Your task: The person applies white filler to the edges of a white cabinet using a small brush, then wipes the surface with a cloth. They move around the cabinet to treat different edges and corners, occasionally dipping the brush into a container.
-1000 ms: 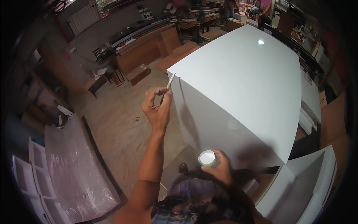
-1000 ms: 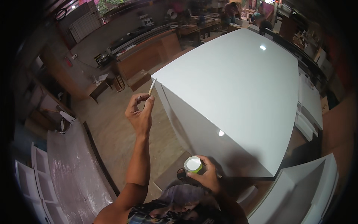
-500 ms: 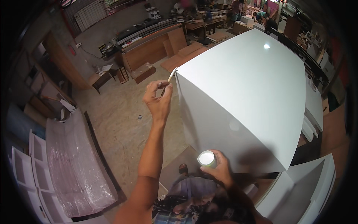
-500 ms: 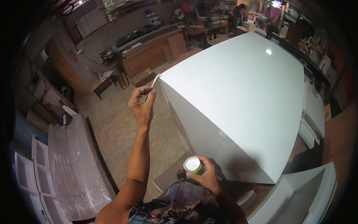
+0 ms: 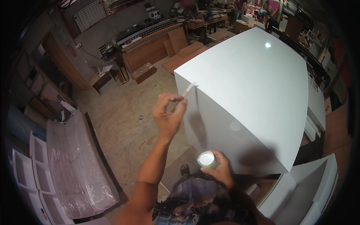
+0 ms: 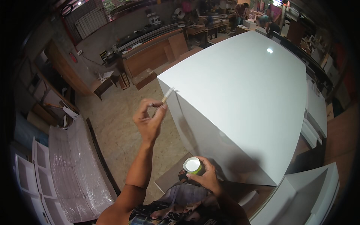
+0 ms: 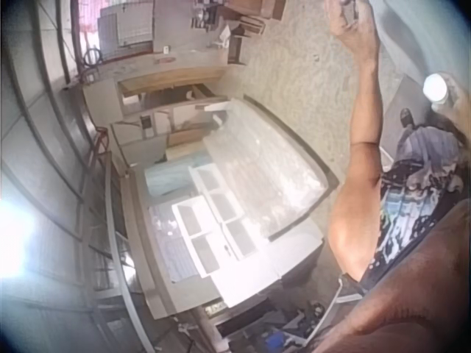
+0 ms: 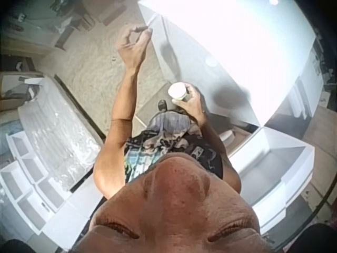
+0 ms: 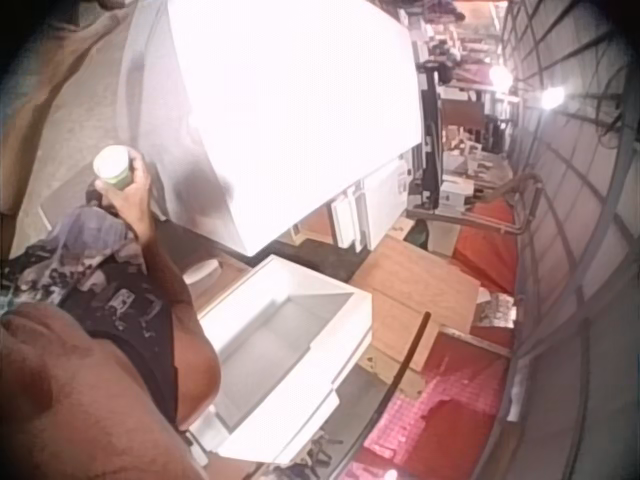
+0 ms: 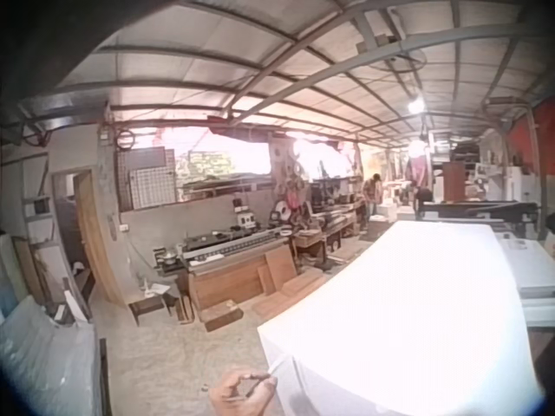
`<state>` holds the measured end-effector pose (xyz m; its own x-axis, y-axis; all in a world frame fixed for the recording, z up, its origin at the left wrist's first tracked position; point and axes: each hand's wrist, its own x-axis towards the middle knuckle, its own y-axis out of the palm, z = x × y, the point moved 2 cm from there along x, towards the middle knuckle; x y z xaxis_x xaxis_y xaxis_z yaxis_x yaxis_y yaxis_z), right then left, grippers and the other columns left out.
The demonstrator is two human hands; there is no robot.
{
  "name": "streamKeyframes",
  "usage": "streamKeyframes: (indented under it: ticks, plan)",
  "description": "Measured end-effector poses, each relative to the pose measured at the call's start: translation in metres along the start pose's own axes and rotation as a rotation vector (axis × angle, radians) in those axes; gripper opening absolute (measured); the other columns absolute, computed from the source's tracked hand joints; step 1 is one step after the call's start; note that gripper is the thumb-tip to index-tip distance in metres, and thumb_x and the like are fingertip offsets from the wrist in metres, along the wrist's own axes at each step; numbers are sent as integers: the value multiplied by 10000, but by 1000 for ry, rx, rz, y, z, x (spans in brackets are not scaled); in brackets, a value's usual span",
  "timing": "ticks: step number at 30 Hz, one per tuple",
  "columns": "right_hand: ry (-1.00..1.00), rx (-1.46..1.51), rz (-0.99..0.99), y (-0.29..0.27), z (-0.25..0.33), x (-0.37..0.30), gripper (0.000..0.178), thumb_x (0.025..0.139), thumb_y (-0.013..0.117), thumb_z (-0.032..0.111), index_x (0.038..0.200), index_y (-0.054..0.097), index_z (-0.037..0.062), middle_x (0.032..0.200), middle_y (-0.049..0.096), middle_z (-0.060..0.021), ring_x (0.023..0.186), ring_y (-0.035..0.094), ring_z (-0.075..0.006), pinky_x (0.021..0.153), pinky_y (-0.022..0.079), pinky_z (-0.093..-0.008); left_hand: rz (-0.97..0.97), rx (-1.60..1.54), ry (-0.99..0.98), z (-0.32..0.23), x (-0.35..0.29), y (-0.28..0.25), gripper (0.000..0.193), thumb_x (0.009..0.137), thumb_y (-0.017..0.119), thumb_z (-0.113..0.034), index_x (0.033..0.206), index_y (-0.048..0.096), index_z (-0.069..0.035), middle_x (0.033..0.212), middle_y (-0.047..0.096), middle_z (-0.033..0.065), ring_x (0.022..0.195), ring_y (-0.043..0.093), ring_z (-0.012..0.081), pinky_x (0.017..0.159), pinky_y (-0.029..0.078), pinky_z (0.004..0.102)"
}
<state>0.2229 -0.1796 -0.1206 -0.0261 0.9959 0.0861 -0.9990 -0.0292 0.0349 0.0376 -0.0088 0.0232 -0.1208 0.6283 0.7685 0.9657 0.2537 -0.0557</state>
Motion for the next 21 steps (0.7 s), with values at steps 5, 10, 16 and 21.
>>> streamKeyframes:
  ticks: [5, 10, 16, 21]
  plan:
    - [0, -7, 5, -2, -2, -3, 633, 702, 873, 148, 1234, 562, 2, 1116, 670, -103, 1075, 622, -177, 979, 463, -336, -105, -44, -127, 11, 13, 1, 79, 792, 724, 13, 847, 668, 5, 830, 634, 34, 794, 571, 112, 741, 451, 266]
    - [3, 6, 5, -4, -2, -6, 626, 704, 871, 150, 1228, 563, 2, 1119, 670, -103, 1075, 624, -177, 974, 467, -334, 76, -17, -8, -15, -13, 11, 99, 769, 728, 33, 840, 669, -3, 824, 637, 45, 791, 576, 120, 732, 448, 269]
    - [-33, -7, 3, -8, 1, -9, 626, 700, 873, 150, 1226, 565, 6, 1105, 677, -102, 1063, 633, -178, 963, 476, -335, 9, -119, -88, -20, -18, 10, 120, 773, 733, 38, 867, 664, 7, 840, 625, 58, 799, 577, 131, 742, 441, 260]
    - [56, -15, 63, -14, -1, -16, 674, 692, 864, 53, 1266, 518, -17, 1180, 621, -89, 1124, 574, -164, 1005, 434, -331, 50, -66, -78, -32, -23, 18, 122, 778, 727, 39, 876, 663, 5, 852, 621, 63, 791, 581, 141, 755, 446, 264]
